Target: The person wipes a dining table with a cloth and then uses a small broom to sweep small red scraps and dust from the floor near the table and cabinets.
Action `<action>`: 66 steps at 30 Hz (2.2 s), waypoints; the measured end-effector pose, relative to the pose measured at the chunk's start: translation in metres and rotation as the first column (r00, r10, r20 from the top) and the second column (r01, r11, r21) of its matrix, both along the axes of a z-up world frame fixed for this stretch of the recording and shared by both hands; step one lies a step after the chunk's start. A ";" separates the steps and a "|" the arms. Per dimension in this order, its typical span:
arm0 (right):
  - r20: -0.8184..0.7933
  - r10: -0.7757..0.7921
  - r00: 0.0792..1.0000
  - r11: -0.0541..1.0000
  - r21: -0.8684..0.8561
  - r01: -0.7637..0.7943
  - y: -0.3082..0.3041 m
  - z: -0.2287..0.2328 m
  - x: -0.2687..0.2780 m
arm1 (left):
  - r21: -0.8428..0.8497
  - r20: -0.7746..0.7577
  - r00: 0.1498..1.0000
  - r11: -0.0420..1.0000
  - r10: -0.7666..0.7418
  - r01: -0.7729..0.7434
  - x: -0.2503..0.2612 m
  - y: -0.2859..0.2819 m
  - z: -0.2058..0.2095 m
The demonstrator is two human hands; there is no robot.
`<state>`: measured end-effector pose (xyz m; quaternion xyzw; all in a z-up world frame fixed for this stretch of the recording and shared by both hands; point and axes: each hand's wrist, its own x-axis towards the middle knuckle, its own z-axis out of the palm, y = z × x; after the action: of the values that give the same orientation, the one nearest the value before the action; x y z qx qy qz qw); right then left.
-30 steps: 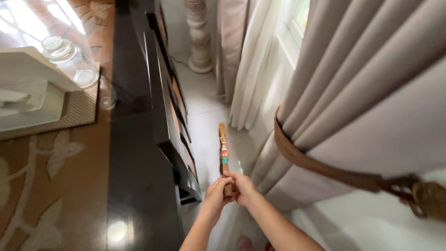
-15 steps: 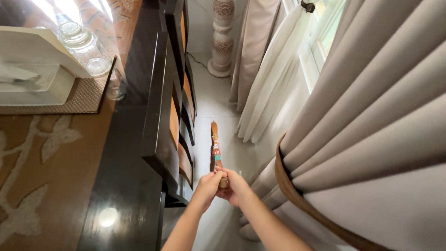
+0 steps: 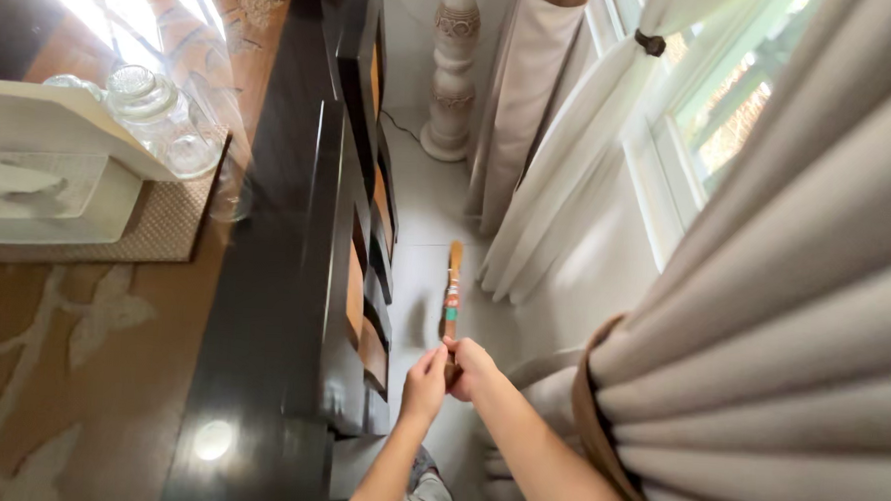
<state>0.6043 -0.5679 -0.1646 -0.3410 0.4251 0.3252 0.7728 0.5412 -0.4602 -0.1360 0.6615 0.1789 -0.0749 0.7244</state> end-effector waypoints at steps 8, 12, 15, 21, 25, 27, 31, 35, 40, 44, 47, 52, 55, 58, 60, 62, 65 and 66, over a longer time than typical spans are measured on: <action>-0.060 0.009 0.998 0.998 -0.061 -0.012 0.024 -0.055 0.057 | 0.238 -0.060 0.994 0.969 0.087 -0.071 0.028 -0.004 -0.010; -0.037 -0.091 0.995 0.967 -0.243 0.079 0.034 -0.049 0.080 | 0.312 0.039 0.992 0.942 0.122 -0.128 0.045 -0.005 -0.021; -0.024 -0.047 0.999 0.953 -0.299 0.038 0.036 -0.047 0.091 | 0.208 -0.031 0.987 0.967 0.155 -0.145 0.054 -0.006 -0.020; 0.005 0.093 0.996 0.865 -0.495 -0.078 0.034 -0.073 0.114 | 0.163 -0.150 0.972 0.974 0.183 -0.158 0.066 -0.013 -0.027; 0.008 0.181 0.983 0.761 -0.635 -0.135 0.032 -0.083 0.127 | 0.126 -0.139 0.970 0.975 0.200 -0.183 0.076 -0.018 -0.053; -0.011 0.382 0.924 0.624 -0.735 -0.267 0.029 -0.085 0.132 | 0.128 -0.130 0.974 0.977 0.185 -0.168 0.084 -0.020 -0.072; -0.070 0.527 0.847 0.456 -0.818 -0.350 0.023 -0.100 0.145 | 0.000 -0.081 0.976 0.979 0.204 -0.205 0.099 -0.025 -0.109; -0.063 0.610 0.790 0.239 -0.936 -0.259 0.007 -0.146 0.170 | -0.259 -0.042 0.973 0.938 0.226 -0.229 0.116 -0.037 -0.124; 0.042 0.668 0.743 0.245 -0.955 -0.166 -0.013 -0.199 0.208 | -0.232 -0.059 0.975 0.947 0.215 -0.223 0.122 -0.049 -0.145; 0.192 0.700 0.688 0.254 -0.967 0.012 -0.023 -0.213 0.248 | -0.252 -0.102 0.962 0.929 0.252 -0.270 0.135 -0.058 -0.165; 0.168 0.674 0.719 0.312 -0.948 -0.070 -0.022 -0.209 0.275 | -0.247 -0.082 0.962 0.929 0.262 -0.274 0.134 -0.056 -0.175; 0.113 0.614 0.781 0.357 -0.922 -0.147 -0.024 -0.190 0.306 | -0.202 -0.091 0.962 0.941 0.257 -0.270 0.143 -0.049 -0.176; 0.133 0.601 0.788 0.418 -0.893 -0.167 -0.027 -0.194 0.311 | -0.172 -0.137 0.959 0.947 0.249 -0.271 0.143 -0.041 -0.178; 0.119 0.681 0.723 0.374 -0.905 -0.203 -0.027 -0.200 0.312 | -0.130 -0.132 0.955 0.951 0.265 -0.282 0.146 -0.036 -0.180; 0.057 0.756 0.652 0.312 -0.907 -0.283 -0.031 -0.202 0.300 | -0.079 -0.136 0.959 0.962 0.249 -0.261 0.140 -0.036 -0.179; 0.035 0.779 0.625 0.283 -0.910 -0.302 -0.033 -0.199 0.288 | -0.088 -0.138 0.957 0.959 0.256 -0.270 0.136 -0.037 -0.175; -0.012 0.794 0.607 0.247 -0.907 -0.342 -0.032 -0.188 0.267 | -0.085 -0.164 0.951 0.957 0.262 -0.278 0.123 -0.039 -0.166; -0.036 0.787 0.615 0.240 -0.902 -0.359 -0.030 -0.184 0.260 | -0.075 -0.183 0.948 0.958 0.260 -0.277 0.118 -0.040 -0.163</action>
<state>0.8639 -0.5983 -0.3483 -0.8663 0.1799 0.2571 0.3886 0.6591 -0.5000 -0.2990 0.5850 0.3249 -0.0410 0.7420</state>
